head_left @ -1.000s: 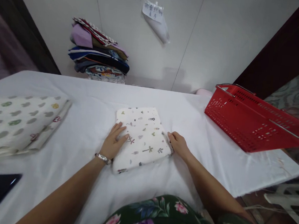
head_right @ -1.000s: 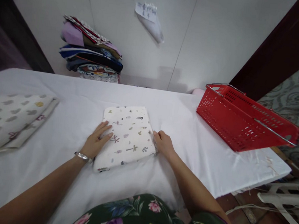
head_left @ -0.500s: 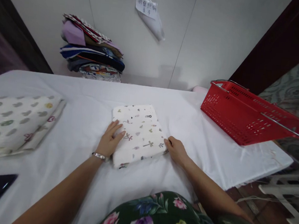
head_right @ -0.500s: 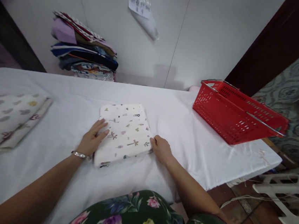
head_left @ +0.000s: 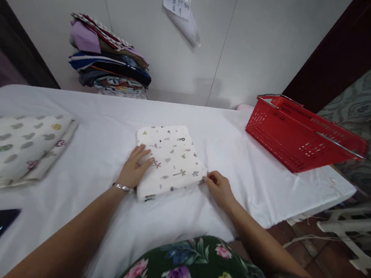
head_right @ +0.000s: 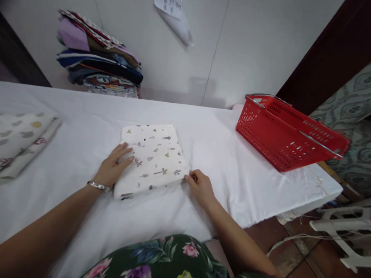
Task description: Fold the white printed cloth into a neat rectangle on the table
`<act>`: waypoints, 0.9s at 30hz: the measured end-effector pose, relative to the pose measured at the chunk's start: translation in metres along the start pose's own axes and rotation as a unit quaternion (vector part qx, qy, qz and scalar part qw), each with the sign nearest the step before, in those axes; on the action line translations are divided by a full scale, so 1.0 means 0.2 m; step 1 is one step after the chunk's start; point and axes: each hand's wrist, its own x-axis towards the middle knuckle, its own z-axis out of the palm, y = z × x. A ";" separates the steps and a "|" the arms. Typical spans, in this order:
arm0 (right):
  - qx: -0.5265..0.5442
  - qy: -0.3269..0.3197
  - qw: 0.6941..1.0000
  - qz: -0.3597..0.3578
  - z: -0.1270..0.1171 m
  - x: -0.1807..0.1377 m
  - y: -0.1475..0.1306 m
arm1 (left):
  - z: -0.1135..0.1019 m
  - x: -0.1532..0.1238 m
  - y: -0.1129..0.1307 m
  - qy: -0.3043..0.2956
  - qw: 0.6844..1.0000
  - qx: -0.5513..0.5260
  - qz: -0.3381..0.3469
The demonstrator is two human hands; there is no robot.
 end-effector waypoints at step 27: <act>0.031 0.041 0.996 -0.074 0.01 -0.01 0.01 | -0.08 -0.21 0.18 -0.204 0.943 0.228 0.134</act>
